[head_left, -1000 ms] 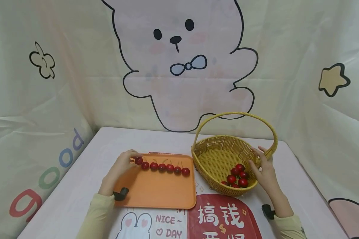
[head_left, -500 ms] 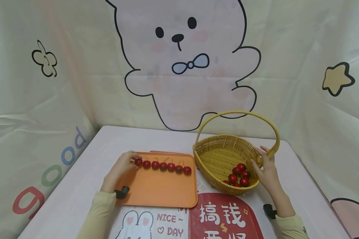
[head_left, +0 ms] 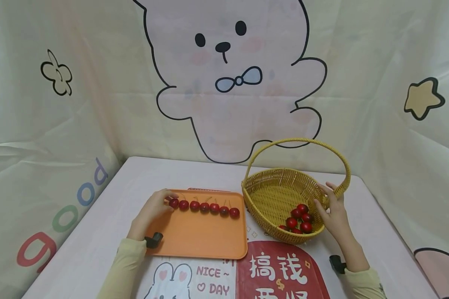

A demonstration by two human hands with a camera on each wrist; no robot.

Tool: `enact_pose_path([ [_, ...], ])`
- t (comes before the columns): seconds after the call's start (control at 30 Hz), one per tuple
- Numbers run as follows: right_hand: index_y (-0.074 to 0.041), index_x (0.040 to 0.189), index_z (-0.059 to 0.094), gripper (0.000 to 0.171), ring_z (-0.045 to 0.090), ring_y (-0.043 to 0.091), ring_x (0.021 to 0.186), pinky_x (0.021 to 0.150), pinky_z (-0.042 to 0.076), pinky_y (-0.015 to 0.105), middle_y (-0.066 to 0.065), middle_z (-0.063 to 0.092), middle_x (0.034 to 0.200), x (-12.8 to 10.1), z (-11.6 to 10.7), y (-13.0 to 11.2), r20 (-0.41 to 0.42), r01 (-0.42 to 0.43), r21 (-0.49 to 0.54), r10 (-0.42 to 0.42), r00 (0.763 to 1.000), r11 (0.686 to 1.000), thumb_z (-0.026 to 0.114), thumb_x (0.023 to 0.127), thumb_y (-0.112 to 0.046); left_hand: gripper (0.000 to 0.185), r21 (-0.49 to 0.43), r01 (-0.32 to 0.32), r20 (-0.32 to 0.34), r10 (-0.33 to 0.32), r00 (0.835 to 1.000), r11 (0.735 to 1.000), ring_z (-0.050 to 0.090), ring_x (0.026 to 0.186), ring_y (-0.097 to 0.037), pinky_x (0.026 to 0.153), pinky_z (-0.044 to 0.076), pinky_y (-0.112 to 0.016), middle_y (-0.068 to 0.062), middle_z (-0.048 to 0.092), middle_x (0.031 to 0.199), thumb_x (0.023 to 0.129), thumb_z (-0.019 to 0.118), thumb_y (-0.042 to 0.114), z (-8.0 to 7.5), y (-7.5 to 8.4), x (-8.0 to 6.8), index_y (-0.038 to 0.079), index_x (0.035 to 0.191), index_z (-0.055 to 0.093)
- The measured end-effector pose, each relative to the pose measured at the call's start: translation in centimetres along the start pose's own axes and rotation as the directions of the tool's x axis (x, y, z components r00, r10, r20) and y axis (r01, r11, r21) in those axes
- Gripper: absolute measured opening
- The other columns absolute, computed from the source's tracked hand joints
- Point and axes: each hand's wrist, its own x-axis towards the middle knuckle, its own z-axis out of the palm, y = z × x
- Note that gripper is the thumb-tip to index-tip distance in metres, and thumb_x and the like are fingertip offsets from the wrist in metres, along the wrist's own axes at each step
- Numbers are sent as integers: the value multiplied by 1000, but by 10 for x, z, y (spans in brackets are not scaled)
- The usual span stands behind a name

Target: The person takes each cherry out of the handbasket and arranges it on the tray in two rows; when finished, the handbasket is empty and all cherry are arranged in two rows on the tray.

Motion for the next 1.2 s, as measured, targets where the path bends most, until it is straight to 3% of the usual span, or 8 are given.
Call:
enact_pose_path([
  [0.43,-13,134,45,52,47,40,110,76,44,65,16,29,138,-1,2,2,-27,9,-18,-9,1000,1000,63,86,-7,38,44,36,1,-36,999,998,59,98,-32,85,47,-48,-11,64,104,70,76,0,-4,9,-3,5,108,67],
  [0.7,-12,135,44,55,47,44,111,78,42,67,20,27,138,0,1,3,-3,0,-8,0,1000,1000,64,85,-2,36,79,14,3,-14,1000,997,56,103,-32,91,45,-49,-13,62,109,76,75,7,1,21,-2,6,111,66],
  [0.83,-12,134,44,57,47,43,112,79,42,66,20,28,138,0,1,3,-2,-6,-9,6,1000,1000,65,83,-1,36,96,-10,-10,11,1000,995,58,100,-29,90,46,-47,-11,63,108,74,76,9,7,28,0,7,109,67],
  [1.03,-12,134,44,57,47,43,111,78,42,67,20,28,138,0,1,3,-5,-3,-8,3,1000,1000,65,83,-1,35,153,-83,-33,89,995,985,59,85,-24,77,49,-38,-6,64,106,73,78,12,16,35,3,11,107,69],
  [1.2,-11,134,44,55,47,43,111,79,41,67,20,28,138,0,1,2,-6,-1,-6,1,1000,1000,65,84,-1,36,212,-111,-34,121,992,971,60,96,-25,87,49,-40,-7,65,106,72,79,14,21,42,3,10,106,68],
])
